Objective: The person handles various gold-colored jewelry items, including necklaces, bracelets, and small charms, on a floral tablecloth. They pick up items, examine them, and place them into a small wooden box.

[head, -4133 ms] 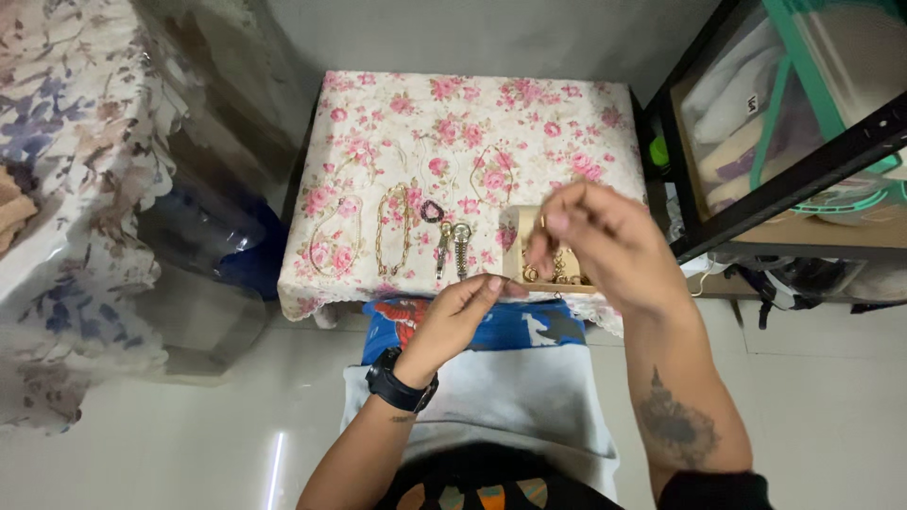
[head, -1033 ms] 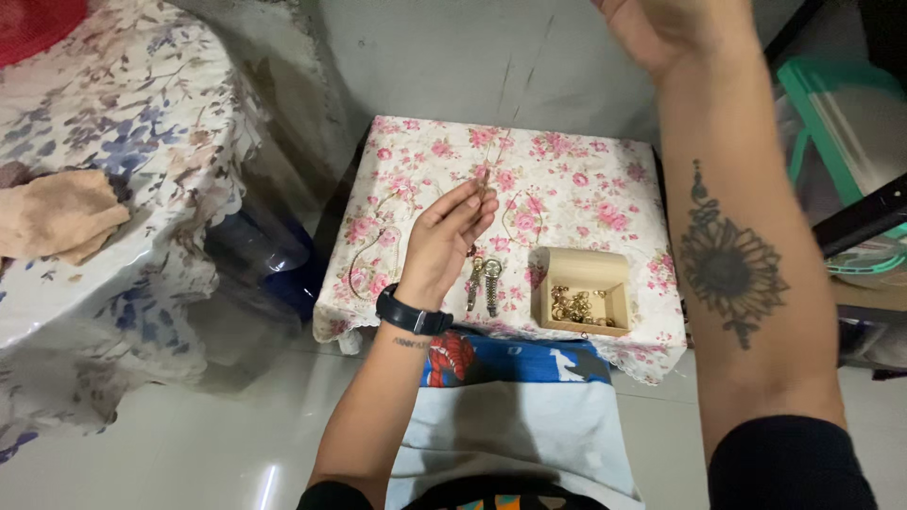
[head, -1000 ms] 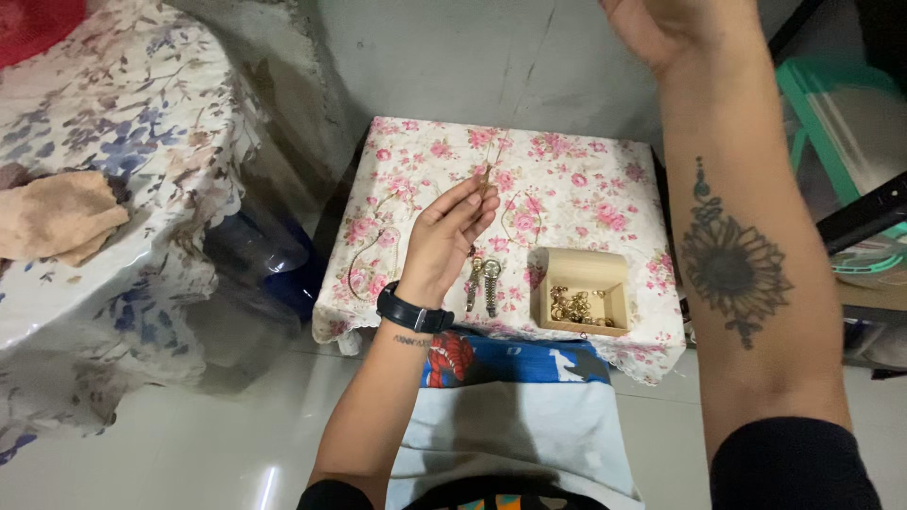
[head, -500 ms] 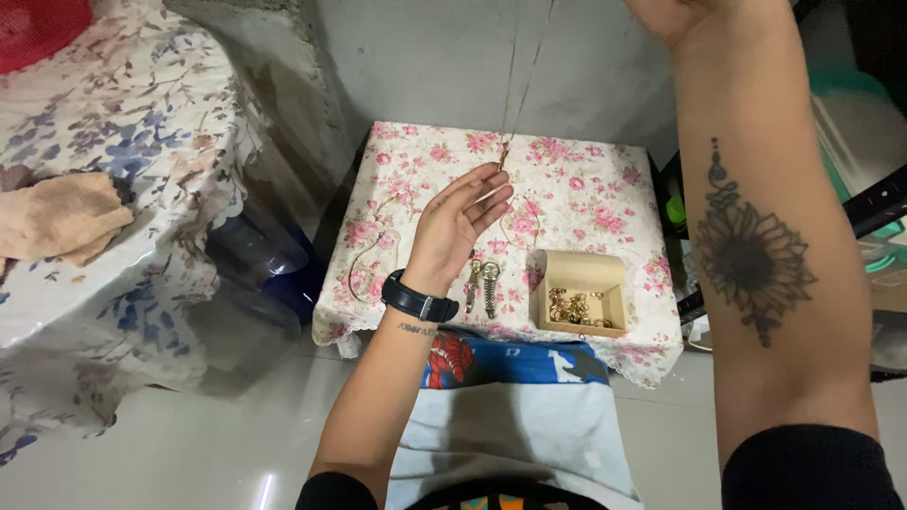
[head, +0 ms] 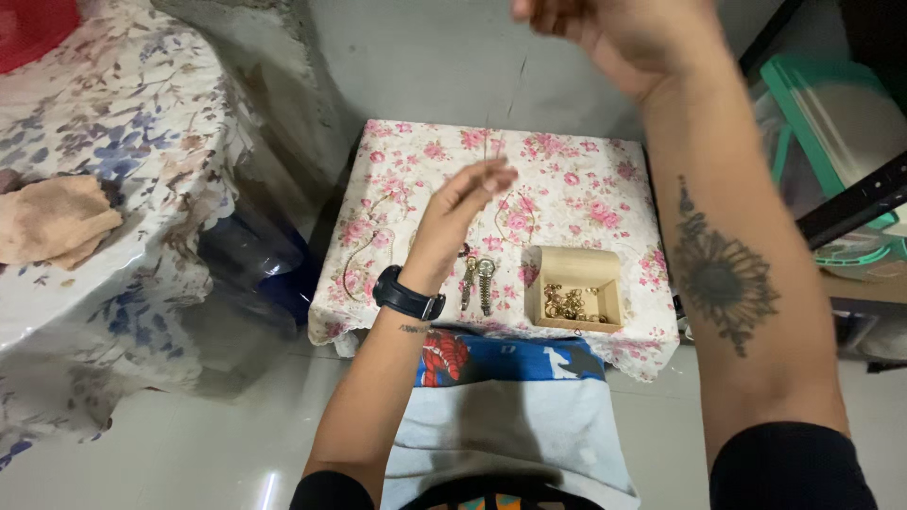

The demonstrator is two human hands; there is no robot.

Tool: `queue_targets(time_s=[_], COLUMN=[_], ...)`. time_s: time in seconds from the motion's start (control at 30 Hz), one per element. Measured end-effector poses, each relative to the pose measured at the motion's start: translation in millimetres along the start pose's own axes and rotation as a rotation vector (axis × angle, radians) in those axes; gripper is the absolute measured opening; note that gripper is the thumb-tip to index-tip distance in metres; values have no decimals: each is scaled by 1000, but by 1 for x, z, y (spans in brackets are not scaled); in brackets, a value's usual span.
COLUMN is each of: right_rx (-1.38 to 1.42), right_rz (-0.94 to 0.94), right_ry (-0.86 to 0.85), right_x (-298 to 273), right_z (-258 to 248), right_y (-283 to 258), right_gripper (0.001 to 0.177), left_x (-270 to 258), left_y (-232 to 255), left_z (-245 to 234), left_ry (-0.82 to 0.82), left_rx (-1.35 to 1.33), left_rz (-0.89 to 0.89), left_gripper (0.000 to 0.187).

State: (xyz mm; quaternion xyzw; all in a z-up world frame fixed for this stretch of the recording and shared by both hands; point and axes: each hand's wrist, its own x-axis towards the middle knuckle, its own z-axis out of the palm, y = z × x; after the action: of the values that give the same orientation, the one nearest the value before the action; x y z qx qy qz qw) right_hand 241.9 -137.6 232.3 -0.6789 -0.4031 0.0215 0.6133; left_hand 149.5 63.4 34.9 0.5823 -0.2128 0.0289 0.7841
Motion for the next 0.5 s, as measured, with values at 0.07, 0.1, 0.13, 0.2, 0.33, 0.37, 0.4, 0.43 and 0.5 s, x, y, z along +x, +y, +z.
queue_targets(time_s=[0.07, 0.1, 0.13, 0.2, 0.33, 0.37, 0.4, 0.43, 0.5], right_rx=[-16, 23, 61, 95, 106, 118, 144, 170, -16], right_rz=[18, 87, 156, 285, 529, 591, 641, 693, 792], right_ry=[43, 112, 181, 283, 406, 435, 474, 513, 445], right_x=[-9, -12, -14, -23, -45, -53, -59, -67, -87], right_z=[14, 19, 24, 27, 25, 23, 20, 17, 12], right_y=[6, 9, 13, 22, 68, 84, 102, 123, 164], right_gripper=[13, 11, 10, 12, 18, 20, 18, 16, 10], left_x=[-7, -11, -13, -22, -52, -59, -66, -74, -88], left_y=[-19, -30, -42, -65, -104, -112, -120, -127, -139], left_z=[2, 3, 4, 5, 6, 7, 7, 7, 5], left_ry=[-9, -15, -22, -30, 50, 51, 52, 55, 60], left_rx=[-2, -3, -46, -132, -171, -206, -242, -282, -362], left_rz=[-49, -72, -113, -195, -419, -454, -489, -518, -571], left_gripper=[37, 35, 35, 34, 37, 37, 38, 38, 39])
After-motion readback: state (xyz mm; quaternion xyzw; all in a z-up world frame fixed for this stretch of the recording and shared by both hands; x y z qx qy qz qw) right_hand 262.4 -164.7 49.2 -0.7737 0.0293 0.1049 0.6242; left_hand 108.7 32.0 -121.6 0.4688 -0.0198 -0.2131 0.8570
